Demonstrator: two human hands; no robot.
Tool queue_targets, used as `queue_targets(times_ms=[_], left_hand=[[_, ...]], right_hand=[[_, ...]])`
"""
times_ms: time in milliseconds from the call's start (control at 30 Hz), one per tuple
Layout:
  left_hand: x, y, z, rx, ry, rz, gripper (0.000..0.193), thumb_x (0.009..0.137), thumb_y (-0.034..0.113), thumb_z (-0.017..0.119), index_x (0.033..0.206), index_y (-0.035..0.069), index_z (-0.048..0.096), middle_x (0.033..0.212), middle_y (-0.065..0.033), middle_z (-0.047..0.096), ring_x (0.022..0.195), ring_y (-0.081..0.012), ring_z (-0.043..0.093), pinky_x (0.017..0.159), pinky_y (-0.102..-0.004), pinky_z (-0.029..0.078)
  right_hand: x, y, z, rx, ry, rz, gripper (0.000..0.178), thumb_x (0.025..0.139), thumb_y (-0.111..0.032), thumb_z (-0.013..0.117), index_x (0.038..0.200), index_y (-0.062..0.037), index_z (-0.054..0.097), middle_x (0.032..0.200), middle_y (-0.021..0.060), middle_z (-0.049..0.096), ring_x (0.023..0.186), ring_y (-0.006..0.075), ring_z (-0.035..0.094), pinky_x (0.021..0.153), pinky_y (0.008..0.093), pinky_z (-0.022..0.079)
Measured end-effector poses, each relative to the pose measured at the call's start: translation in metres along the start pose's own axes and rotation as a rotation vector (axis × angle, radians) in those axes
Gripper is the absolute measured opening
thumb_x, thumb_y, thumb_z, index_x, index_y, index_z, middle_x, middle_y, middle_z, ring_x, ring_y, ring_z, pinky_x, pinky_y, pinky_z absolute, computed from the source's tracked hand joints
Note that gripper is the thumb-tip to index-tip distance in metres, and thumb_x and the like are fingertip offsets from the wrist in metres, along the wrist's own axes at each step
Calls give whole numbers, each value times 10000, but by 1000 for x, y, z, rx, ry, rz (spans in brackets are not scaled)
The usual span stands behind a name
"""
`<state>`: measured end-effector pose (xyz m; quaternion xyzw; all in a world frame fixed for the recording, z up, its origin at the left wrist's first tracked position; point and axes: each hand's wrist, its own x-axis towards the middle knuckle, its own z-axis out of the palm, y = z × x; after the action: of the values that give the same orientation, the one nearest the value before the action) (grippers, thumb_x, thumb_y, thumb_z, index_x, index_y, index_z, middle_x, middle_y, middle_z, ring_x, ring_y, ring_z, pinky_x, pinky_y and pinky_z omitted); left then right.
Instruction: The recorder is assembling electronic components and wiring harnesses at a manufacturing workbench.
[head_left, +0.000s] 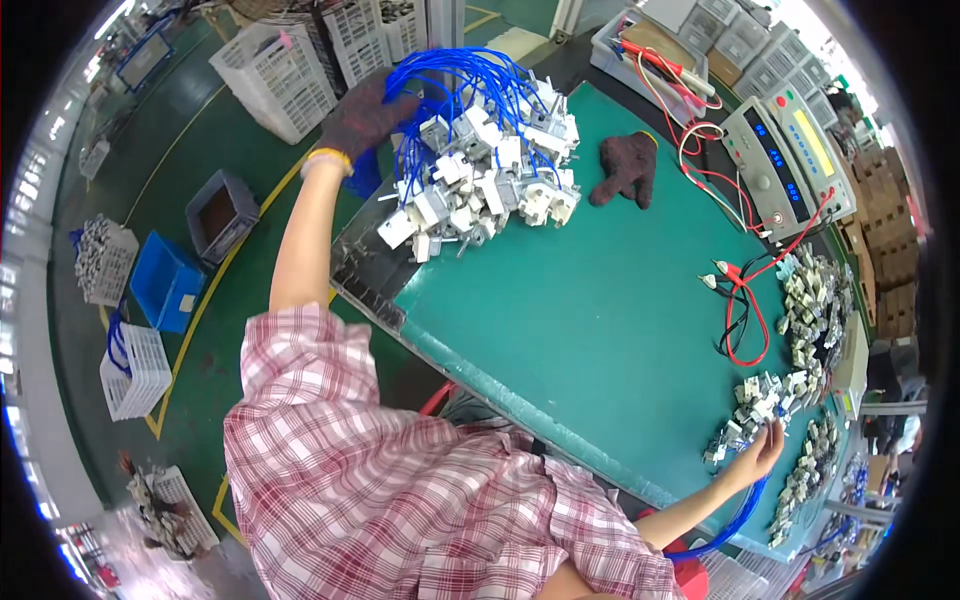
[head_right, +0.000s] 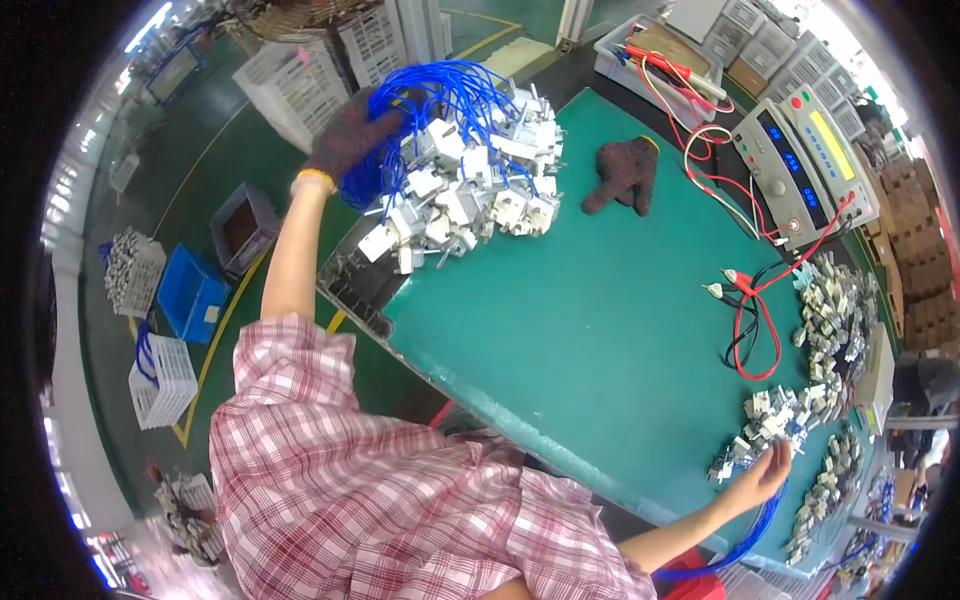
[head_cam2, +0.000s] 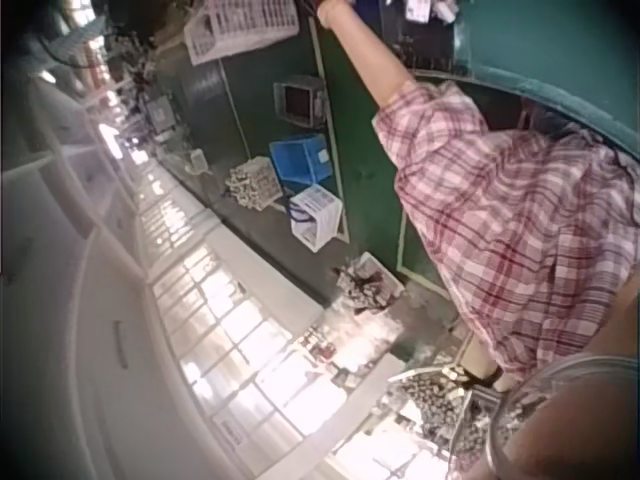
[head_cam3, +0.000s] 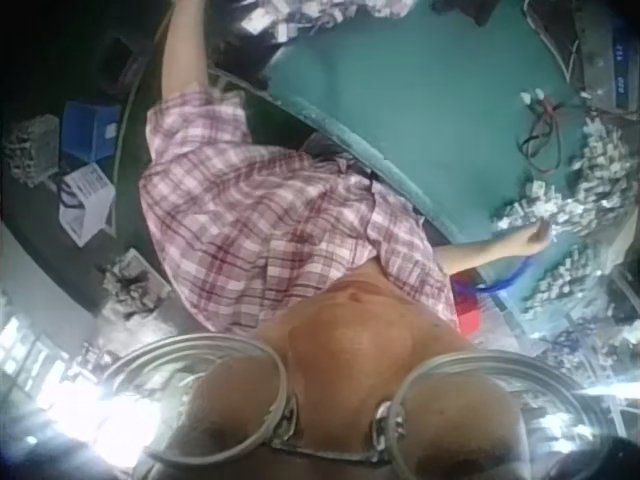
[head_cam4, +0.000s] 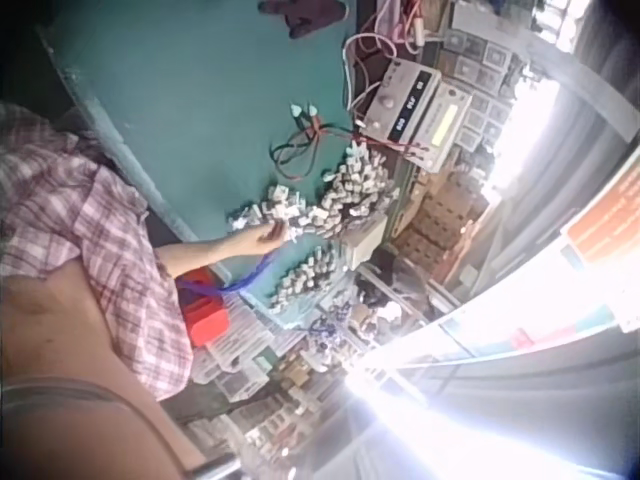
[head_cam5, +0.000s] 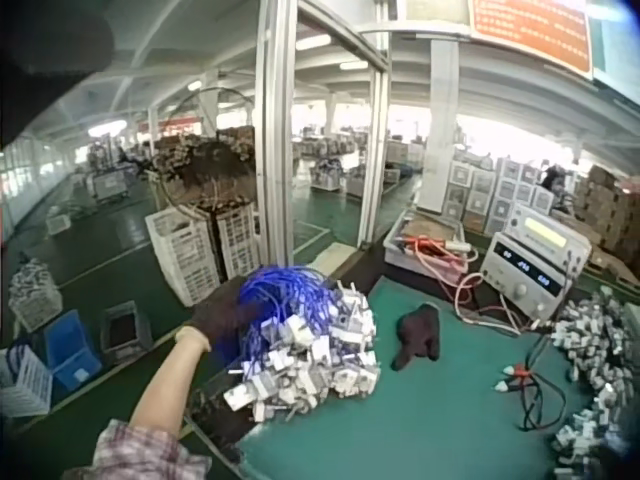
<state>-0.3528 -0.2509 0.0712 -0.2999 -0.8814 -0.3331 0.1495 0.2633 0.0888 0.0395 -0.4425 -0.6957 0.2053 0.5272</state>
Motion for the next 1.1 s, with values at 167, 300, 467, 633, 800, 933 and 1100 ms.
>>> queue_targets(times_ms=[167, 300, 467, 633, 800, 933, 1100], left_hand=[[7, 17, -14, -198, -112, 58, 399, 853, 312, 623, 1115, 14, 575, 910, -151, 645, 782, -209, 628, 692, -339, 488], [-30, 102, -73, -130, -295, -50, 343, 861, 273, 624, 1095, 26, 580, 871, -132, 636, 737, -196, 618, 661, -334, 482], [-70, 150, -84, -44, -260, 368, 342, 821, 286, 675, 1063, 54, 602, 945, -150, 641, 823, -269, 628, 745, -388, 484], [-128, 184, -92, 224, -74, 633, 335, 814, 213, 682, 1083, 38, 585, 897, -136, 629, 797, -285, 628, 703, -369, 514], [-172, 235, -95, -130, -404, 299, 381, 798, 242, 677, 1093, 20, 583, 863, -121, 622, 639, -242, 609, 544, -350, 492], [-208, 237, -60, -124, -251, 490, 425, 800, 276, 656, 1092, -19, 565, 703, -92, 575, 524, -203, 552, 424, -326, 434], [-220, 275, -36, -47, -307, 645, 401, 812, 283, 648, 1087, 9, 553, 632, -80, 556, 471, -207, 537, 407, -329, 424]], right_hand=[[-36, -158, 111, 499, -661, 76, 230, 887, -25, 520, 1102, 41, 568, 1006, 128, 627, 901, 207, 629, 840, 315, 498], [-89, -238, 178, 1052, -1529, 289, 391, 869, -35, 513, 1249, 49, 474, 1146, 211, 592, 1054, 302, 598, 922, 405, 469], [-119, -298, 227, 1437, -1580, 699, 653, 909, -277, 552, 1391, 33, 240, 1244, 210, 521, 1186, 324, 496, 1026, 438, 372], [-101, -259, 242, 1575, -1305, 1454, 754, 858, -632, 458, 1207, 36, 480, 1122, 144, 584, 1038, 329, 564, 960, 456, 419], [-92, -233, 220, 1760, -1236, 1685, 901, 825, -674, 477, 1271, 107, 420, 1254, 293, 482, 1118, 413, 519, 965, 474, 428], [-67, -227, 193, 1730, -1275, 1908, 898, 883, -542, 517, 1363, 141, 184, 1370, 331, 308, 1037, 336, 576, 851, 399, 508], [-33, -208, 158, 1542, -1224, 1488, 602, 958, -240, 439, 1345, 160, 208, 996, 105, 473, 556, 69, 453, 514, 241, 409]])
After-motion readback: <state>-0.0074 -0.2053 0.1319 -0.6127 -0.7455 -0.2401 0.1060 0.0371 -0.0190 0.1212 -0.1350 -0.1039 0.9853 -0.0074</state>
